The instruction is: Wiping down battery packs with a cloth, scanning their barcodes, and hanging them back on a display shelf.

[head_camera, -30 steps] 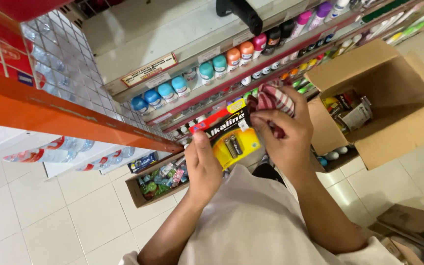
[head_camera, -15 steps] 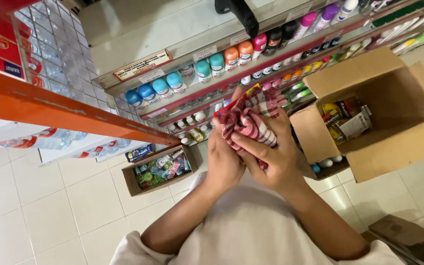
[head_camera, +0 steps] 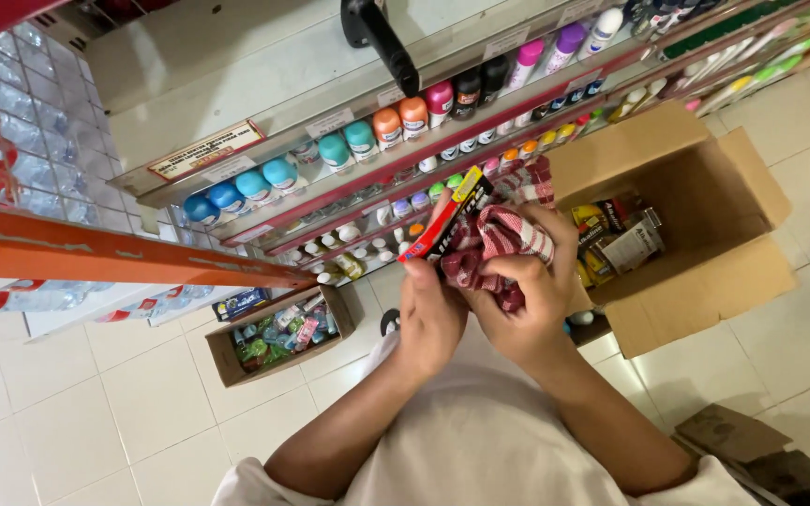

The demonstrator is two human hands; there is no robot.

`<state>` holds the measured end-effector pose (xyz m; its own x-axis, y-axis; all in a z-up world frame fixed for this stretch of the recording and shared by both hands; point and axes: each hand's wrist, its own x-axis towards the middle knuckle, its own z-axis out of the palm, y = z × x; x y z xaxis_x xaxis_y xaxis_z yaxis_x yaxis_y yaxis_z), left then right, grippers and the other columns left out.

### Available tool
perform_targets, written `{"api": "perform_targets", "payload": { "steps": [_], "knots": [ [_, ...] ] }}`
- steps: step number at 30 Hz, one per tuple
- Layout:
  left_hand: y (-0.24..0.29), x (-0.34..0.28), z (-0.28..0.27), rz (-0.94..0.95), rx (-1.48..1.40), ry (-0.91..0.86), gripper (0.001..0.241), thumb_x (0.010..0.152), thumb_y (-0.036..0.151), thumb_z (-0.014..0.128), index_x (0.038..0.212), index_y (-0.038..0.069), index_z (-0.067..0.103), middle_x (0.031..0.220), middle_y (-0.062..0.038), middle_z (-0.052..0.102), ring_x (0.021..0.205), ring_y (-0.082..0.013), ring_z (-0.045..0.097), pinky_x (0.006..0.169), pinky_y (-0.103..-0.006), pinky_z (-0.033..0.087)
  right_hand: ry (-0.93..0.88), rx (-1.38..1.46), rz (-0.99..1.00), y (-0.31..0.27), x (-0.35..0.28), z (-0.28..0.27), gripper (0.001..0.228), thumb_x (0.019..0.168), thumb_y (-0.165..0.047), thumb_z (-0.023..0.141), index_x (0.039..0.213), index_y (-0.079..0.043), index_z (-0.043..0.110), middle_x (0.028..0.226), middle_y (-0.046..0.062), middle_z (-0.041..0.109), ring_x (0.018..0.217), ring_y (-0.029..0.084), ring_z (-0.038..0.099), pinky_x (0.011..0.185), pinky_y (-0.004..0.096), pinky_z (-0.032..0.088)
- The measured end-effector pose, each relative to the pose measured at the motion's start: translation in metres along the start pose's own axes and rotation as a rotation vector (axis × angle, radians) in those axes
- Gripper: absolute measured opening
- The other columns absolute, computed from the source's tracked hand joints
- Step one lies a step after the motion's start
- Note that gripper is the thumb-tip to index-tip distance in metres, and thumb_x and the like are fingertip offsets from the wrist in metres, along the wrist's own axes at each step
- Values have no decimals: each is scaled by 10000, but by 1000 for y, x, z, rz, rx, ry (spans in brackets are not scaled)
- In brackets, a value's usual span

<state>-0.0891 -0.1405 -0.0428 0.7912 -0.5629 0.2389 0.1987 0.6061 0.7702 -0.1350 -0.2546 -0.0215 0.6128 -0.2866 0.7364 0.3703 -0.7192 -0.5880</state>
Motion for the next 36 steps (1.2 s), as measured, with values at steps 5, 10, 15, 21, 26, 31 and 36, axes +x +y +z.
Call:
{"api": "perform_targets", "payload": {
  "steps": [5, 10, 15, 21, 26, 31, 36],
  "knots": [
    [-37, 6, -9, -91, -146, 95, 610, 1142, 442, 439, 1576, 25, 334, 1521, -117, 502, 1391, -241, 494, 1199, -424, 391, -38, -61, -41, 23, -12, -14, 376, 765, -8, 857, 1035, -92, 609, 1315, 198, 526, 1200, 374, 564, 1024, 472, 491],
    [-11, 22, -1, -130, -458, 300, 499, 1108, 415, 477, 1399, 15, 547, 1357, -115, 647, 1238, -254, 636, 1062, -427, 521, -27, -93, 29, 64, -30, -30, 328, 854, 69, 841, 1038, -87, 620, 1337, 162, 577, 1236, 311, 636, 993, 369, 539],
    [-15, 31, 5, -90, -347, 430, 392, 1100, 347, 453, 1330, 45, 553, 1303, -98, 646, 1161, -220, 680, 1011, -402, 585, 192, 183, 438, 59, -18, -51, 324, 902, 20, 821, 1052, -85, 553, 1330, 164, 561, 1127, 243, 577, 1023, 339, 479],
    [-86, 0, -9, -184, -51, 214, 323, 1153, 312, 442, 1300, 54, 568, 1174, -51, 642, 1043, -136, 614, 917, -328, 516, -169, 30, -68, 26, 8, -36, 448, 776, -156, 807, 1201, -85, 683, 1413, 265, 469, 1327, 441, 476, 1164, 490, 375],
    [-92, 8, -15, -229, -415, 197, 284, 1198, 266, 448, 1266, 12, 557, 1200, -87, 646, 1082, -189, 628, 965, -373, 518, -75, 34, 27, 56, 2, -31, 366, 932, -71, 780, 1287, -113, 706, 1499, 230, 470, 1377, 375, 536, 1186, 424, 448],
    [-42, 23, 12, -222, -303, 273, 415, 1118, 304, 416, 1377, 0, 528, 1326, -122, 638, 1194, -236, 646, 1058, -408, 525, 43, 65, 251, 89, -8, -44, 266, 1014, -5, 747, 1275, -44, 714, 1413, 167, 602, 1264, 270, 640, 1075, 360, 507],
    [-28, 31, 22, -99, 555, 120, 780, 1094, 570, 358, 1678, 101, 141, 1329, -137, 587, 1083, -216, 521, 973, -343, 466, 43, 215, 241, 69, -19, -52, 174, 1032, -75, 693, 1192, -17, 656, 1401, 169, 553, 1283, 289, 557, 1136, 379, 423]
  ]
}}
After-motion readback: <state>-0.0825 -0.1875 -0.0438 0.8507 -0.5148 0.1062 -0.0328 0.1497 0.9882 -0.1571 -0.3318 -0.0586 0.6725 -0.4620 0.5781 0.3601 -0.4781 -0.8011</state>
